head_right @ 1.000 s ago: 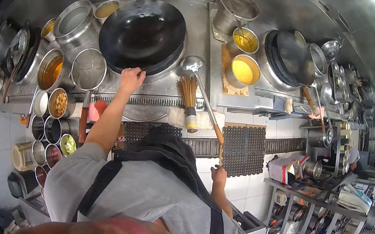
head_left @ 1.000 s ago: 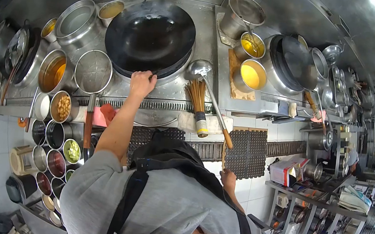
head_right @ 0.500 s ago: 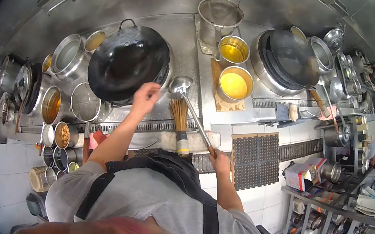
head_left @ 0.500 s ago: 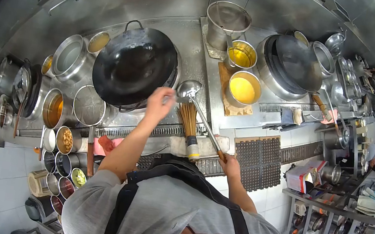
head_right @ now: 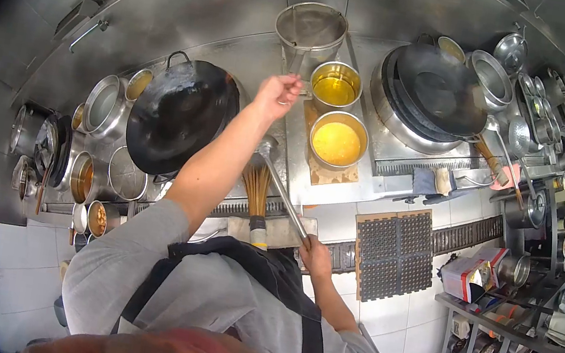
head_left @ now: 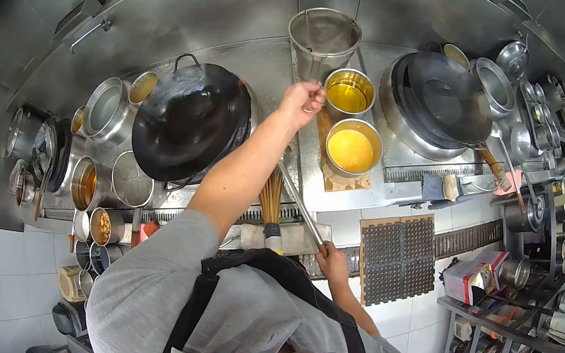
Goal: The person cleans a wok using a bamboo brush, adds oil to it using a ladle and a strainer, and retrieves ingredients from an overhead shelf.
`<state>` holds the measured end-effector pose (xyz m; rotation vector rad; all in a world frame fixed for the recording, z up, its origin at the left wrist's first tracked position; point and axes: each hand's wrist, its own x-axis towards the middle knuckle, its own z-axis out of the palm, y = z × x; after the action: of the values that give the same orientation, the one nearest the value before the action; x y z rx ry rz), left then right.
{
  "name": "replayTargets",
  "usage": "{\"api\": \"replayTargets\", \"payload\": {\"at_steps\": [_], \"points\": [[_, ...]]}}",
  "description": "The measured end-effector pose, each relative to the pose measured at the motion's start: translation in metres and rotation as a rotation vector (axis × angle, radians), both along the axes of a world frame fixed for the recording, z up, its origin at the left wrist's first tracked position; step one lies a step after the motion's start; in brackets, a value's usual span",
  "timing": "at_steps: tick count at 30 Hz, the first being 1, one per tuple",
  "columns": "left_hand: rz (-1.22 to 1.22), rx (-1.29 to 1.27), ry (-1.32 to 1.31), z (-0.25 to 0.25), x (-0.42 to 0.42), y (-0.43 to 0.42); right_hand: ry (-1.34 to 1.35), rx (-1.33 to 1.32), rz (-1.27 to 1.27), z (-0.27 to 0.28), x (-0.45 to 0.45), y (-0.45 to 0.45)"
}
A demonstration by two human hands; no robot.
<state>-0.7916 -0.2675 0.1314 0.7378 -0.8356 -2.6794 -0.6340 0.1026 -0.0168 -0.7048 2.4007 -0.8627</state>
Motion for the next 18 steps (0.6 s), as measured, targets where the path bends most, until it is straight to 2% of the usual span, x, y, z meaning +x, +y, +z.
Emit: {"api": "replayTargets", "payload": {"at_steps": [2, 4, 6, 8, 10, 11, 12, 13, 14, 15, 16, 17, 18], "points": [[0.074, -0.117, -0.014, 0.014, 0.020, -0.012, -0.144, -0.083, -0.032, -0.003, -0.004, 0.015], [0.090, -0.194, -0.011, 0.036, 0.065, -0.016, -0.080, -0.179, -0.047, -0.017, -0.002, 0.031], [0.137, -0.288, 0.000, 0.045, 0.124, -0.023, -0.502, -0.265, -0.231, 0.009, 0.000, 0.038], [0.195, -0.415, -0.027, 0.047, 0.186, -0.028, -0.580, -0.288, -0.307, 0.045, -0.007, 0.029], [0.310, -0.548, -0.173, 0.047, 0.238, -0.027, -0.311, -0.357, -0.198, 0.062, -0.025, 0.016], [0.360, -0.580, -0.208, 0.040, 0.263, -0.029, -0.395, -0.367, -0.257, 0.085, -0.040, -0.001], [0.412, -0.610, -0.244, 0.030, 0.286, -0.030, -0.203, -0.322, -0.215, 0.074, -0.063, -0.014], [0.426, -0.603, -0.246, 0.023, 0.307, -0.028, -0.161, -0.336, -0.173, 0.090, -0.087, -0.033], [0.463, -0.610, -0.311, 0.017, 0.327, -0.027, -0.013, -0.210, -0.199, 0.123, -0.108, -0.062], [0.501, -0.616, -0.375, 0.013, 0.345, -0.025, 0.184, -0.249, -0.062, 0.107, -0.149, -0.076], [0.527, -0.563, -0.404, 0.010, 0.359, -0.019, 0.493, -0.312, 0.007, 0.132, -0.169, -0.101], [0.537, -0.518, -0.424, 0.004, 0.372, -0.015, 0.606, -0.326, 0.067, 0.135, -0.206, -0.120], [0.549, -0.472, -0.442, -0.003, 0.384, -0.009, 0.693, -0.225, 0.144, 0.159, -0.229, -0.138]]}}
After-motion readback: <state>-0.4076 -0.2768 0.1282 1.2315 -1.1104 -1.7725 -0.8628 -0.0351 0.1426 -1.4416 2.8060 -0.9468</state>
